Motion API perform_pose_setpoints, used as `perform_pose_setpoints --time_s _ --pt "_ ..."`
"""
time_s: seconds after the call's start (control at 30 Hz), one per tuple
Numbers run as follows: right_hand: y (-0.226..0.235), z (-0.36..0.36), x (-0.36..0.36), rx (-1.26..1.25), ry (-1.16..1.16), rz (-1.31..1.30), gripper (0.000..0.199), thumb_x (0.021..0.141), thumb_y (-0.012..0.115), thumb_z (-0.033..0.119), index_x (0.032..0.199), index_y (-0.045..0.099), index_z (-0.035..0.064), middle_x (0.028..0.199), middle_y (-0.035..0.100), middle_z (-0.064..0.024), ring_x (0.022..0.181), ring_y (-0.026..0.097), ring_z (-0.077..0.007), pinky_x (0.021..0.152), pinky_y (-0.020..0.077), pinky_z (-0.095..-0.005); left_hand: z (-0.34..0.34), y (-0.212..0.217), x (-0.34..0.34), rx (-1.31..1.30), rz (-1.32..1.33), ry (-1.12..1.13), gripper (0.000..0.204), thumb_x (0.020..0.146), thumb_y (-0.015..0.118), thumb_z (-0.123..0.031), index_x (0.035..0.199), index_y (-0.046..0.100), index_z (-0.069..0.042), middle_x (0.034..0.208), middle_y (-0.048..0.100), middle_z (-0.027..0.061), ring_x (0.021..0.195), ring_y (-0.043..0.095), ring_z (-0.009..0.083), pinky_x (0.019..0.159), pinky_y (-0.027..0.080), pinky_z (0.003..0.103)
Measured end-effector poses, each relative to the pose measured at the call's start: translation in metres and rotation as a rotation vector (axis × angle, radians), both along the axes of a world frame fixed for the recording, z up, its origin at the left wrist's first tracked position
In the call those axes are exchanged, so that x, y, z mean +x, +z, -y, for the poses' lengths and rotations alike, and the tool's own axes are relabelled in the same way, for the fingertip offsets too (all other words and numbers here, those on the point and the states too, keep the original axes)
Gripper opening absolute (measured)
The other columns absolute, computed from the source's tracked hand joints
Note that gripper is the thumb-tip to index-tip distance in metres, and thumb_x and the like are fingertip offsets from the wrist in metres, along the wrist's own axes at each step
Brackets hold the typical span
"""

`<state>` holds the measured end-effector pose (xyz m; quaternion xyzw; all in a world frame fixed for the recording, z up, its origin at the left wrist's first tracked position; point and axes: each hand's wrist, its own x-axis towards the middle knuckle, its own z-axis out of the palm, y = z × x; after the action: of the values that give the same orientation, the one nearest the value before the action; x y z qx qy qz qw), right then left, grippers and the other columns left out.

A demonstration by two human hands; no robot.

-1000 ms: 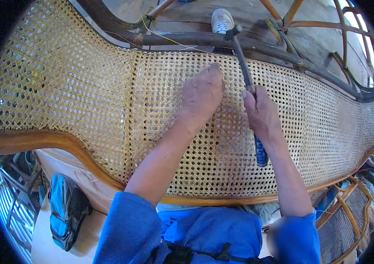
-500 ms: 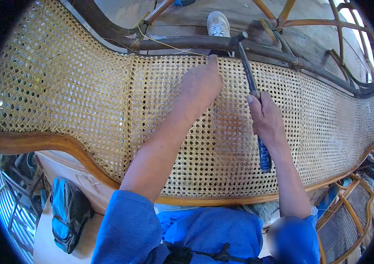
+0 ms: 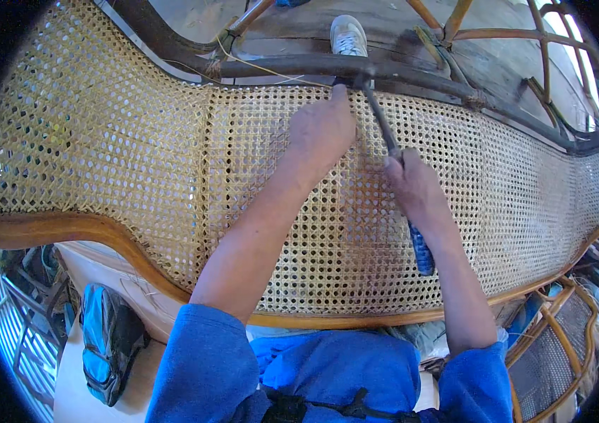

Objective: The person weaves a thin cane strip into the seat of a rattan chair. They thread the cane through the existing weave and use a hammer to tap it flush against the frame, repeating this process along the edge of the seat.

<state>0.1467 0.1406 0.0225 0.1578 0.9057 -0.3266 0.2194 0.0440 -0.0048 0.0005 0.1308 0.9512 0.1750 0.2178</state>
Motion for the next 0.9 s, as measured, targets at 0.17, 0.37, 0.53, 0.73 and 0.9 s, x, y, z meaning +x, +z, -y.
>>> perform_pose_setpoints --time_s 0.17,0.37,0.53,0.73,0.9 --pt "0.006 0.002 -0.001 -0.1 -0.08 -0.054 0.035 0.096 0.044 0.033 0.095 0.048 -0.0019 0.073 0.06 -0.0272 0.071 0.06 -0.0449 0.064 0.0455 -0.0496 0.005 -0.014 0.003 -0.001 -0.112 -0.026 0.037 0.086 0.042 -0.016 0.117 0.05 0.001 0.077 0.065 0.0237 0.075 0.065 0.0388 0.068 0.051 0.05" --pt "0.002 -0.002 -0.003 -0.049 -0.038 -0.006 0.032 0.095 0.046 0.03 0.094 0.049 -0.0017 0.071 0.059 -0.0274 0.071 0.06 -0.0456 0.063 0.0461 -0.0502 -0.002 -0.002 -0.001 -0.053 0.005 -0.059 0.04 0.086 0.04 -0.013 0.121 0.048 0.005 0.086 0.066 0.0234 0.082 0.066 0.0363 0.073 0.052 0.047" --pt "0.015 0.001 -0.001 -0.075 -0.141 -0.125 0.031 0.094 0.048 0.029 0.095 0.049 -0.0017 0.072 0.059 -0.0283 0.072 0.06 -0.0451 0.064 0.0465 -0.0504 0.001 -0.018 0.003 -0.033 -0.128 -0.044 0.038 0.086 0.042 -0.017 0.119 0.05 0.0 0.075 0.065 0.0233 0.072 0.065 0.0386 0.065 0.052 0.05" --pt "-0.004 -0.01 0.002 -0.005 -0.048 -0.024 0.03 0.094 0.048 0.03 0.094 0.047 -0.0005 0.073 0.059 -0.0288 0.071 0.059 -0.0461 0.063 0.0457 -0.0503 0.001 -0.017 0.003 -0.017 -0.118 -0.06 0.039 0.085 0.042 -0.016 0.12 0.049 0.001 0.076 0.065 0.0228 0.072 0.065 0.0382 0.065 0.052 0.05" --pt "0.007 -0.004 0.004 -0.063 -0.083 -0.032 0.032 0.094 0.047 0.03 0.095 0.048 -0.0014 0.073 0.06 -0.0282 0.072 0.059 -0.0465 0.063 0.0453 -0.0512 0.003 -0.017 0.002 -0.038 -0.107 -0.073 0.039 0.085 0.044 -0.017 0.12 0.048 0.001 0.078 0.065 0.0238 0.073 0.065 0.0392 0.067 0.051 0.05"
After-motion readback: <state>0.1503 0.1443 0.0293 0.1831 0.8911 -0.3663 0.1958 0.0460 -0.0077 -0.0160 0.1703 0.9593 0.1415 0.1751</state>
